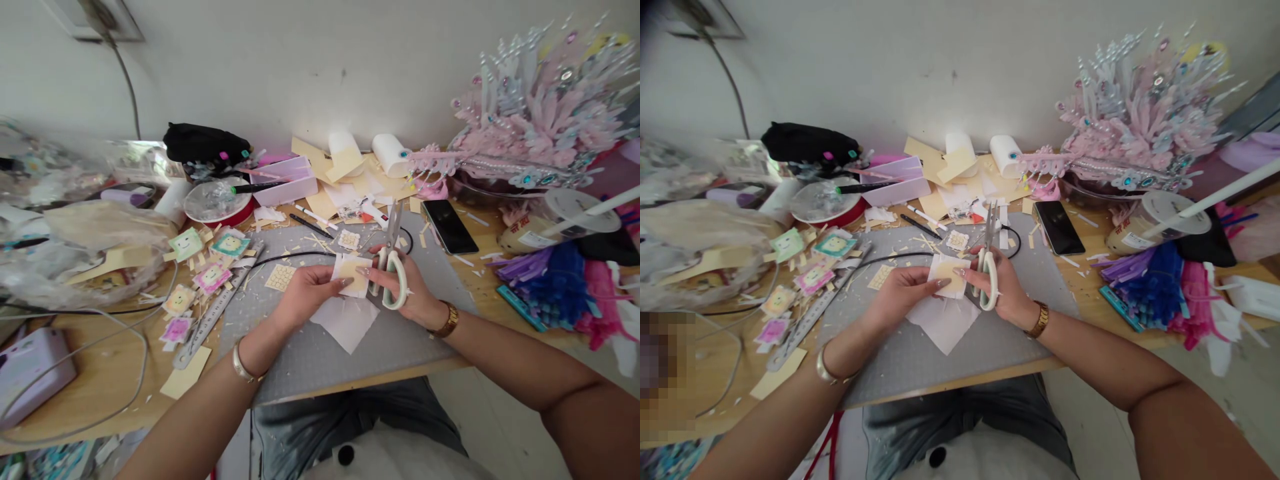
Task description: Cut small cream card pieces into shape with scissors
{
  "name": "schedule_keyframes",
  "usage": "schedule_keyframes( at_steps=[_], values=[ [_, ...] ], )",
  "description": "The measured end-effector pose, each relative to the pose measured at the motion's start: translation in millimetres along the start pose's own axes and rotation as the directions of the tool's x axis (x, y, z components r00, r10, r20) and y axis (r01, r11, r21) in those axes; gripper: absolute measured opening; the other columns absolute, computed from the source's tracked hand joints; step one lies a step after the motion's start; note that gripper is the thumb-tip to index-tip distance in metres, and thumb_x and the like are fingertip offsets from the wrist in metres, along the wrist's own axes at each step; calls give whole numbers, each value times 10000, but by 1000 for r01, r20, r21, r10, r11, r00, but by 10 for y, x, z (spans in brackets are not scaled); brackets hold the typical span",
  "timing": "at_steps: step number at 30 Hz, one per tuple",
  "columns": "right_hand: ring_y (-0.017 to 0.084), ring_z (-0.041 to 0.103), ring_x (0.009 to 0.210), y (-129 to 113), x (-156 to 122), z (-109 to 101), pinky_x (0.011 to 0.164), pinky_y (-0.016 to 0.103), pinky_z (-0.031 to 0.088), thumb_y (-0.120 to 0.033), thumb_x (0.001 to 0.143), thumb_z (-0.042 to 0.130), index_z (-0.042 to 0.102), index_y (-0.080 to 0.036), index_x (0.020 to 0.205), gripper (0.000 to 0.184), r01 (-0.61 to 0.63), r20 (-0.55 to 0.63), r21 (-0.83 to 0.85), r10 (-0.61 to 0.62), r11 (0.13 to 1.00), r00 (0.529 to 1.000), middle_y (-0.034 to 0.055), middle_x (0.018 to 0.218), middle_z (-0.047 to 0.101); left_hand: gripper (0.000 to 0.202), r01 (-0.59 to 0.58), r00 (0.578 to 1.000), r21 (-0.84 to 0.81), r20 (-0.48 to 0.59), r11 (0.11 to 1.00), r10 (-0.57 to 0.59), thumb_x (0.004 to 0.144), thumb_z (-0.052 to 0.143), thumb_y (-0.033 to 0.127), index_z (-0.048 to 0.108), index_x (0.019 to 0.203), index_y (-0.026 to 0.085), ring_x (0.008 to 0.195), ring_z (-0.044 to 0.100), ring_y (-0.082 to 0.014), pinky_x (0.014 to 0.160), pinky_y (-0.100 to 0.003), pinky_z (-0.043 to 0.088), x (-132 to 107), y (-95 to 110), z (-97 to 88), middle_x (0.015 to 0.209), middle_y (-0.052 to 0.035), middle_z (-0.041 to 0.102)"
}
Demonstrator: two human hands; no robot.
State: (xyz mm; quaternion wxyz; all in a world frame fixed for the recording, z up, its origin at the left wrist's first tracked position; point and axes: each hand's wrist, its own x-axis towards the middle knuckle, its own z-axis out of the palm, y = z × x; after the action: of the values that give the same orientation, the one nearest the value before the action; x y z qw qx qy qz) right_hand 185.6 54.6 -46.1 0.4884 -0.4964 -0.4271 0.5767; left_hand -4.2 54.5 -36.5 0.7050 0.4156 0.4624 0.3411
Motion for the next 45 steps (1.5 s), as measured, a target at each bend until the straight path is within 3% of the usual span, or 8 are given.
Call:
schedule_keyframes(
  at_steps=[4, 8, 12, 18, 22, 28, 41, 45],
  values=[
    [98, 538, 564, -7, 41, -75, 503, 236, 444, -355, 596, 853, 553, -200, 1005, 530, -2, 155, -74, 13, 997, 988, -28, 789, 631, 267, 19, 998, 117, 53, 993, -25, 632, 810, 358, 766, 795, 152, 528, 620, -160, 476, -231, 442, 8, 27, -70, 690, -62, 731],
    [112, 547, 567, -21, 52, -87, 510, 245, 451, -358, 601, 849, 559, -201, 973, 497, 14, 182, -151, 14, 989, 983, -26, 745, 635, 250, 4, 996, 182, 91, 983, -21, 627, 807, 344, 762, 779, 152, 541, 622, -163, 481, -233, 446, 19, 35, -97, 690, -60, 732],
    [134, 582, 598, -22, 29, -40, 542, 260, 475, -376, 602, 843, 568, -208, 935, 463, 36, 120, -145, -18, 989, 993, -16, 729, 655, 286, 22, 995, 139, 97, 990, -36, 625, 814, 369, 759, 807, 155, 541, 619, -151, 490, -226, 449, 20, 33, -96, 706, -54, 734],
    [111, 545, 533, -9, 17, 58, 483, 240, 455, -371, 559, 860, 555, -211, 922, 501, 29, -58, 14, -28, 999, 998, -43, 677, 630, 380, 40, 997, -83, 68, 996, -34, 580, 860, 358, 742, 892, 177, 566, 644, -159, 529, -244, 486, 12, -11, 5, 761, -33, 741],
    [110, 569, 561, -15, 19, 110, 505, 228, 481, -362, 528, 880, 545, -219, 906, 524, 19, -100, 103, -8, 995, 995, -50, 681, 626, 395, 21, 1000, -199, -9, 980, -23, 562, 870, 386, 745, 863, 163, 558, 643, -156, 526, -245, 487, 22, -57, 87, 767, -47, 744],
    [121, 580, 547, -8, 33, 129, 469, 234, 475, -375, 523, 882, 557, -216, 890, 515, -8, -123, 98, 20, 995, 992, -44, 691, 627, 399, 43, 997, -235, -50, 971, -56, 614, 833, 440, 746, 875, 151, 540, 636, -152, 498, -234, 467, 53, -90, 75, 730, -59, 737],
    [114, 593, 554, 18, 66, 107, 479, 217, 481, -371, 568, 866, 564, -207, 919, 491, 1, -87, 80, 6, 997, 996, -48, 693, 641, 341, 36, 994, -186, -93, 982, -54, 628, 825, 396, 749, 823, 128, 480, 614, -142, 464, -232, 469, 75, -72, 8, 681, -67, 728],
    [150, 643, 616, -30, 61, 12, 559, 266, 542, -487, 697, 766, 554, -213, 959, 434, -76, 87, 130, 65, 989, 994, -18, 735, 655, 291, -19, 991, -278, -136, 960, -20, 648, 822, 309, 744, 841, 106, 574, 669, -170, 549, -260, 543, 93, 38, -81, 756, -99, 748]
  ],
)
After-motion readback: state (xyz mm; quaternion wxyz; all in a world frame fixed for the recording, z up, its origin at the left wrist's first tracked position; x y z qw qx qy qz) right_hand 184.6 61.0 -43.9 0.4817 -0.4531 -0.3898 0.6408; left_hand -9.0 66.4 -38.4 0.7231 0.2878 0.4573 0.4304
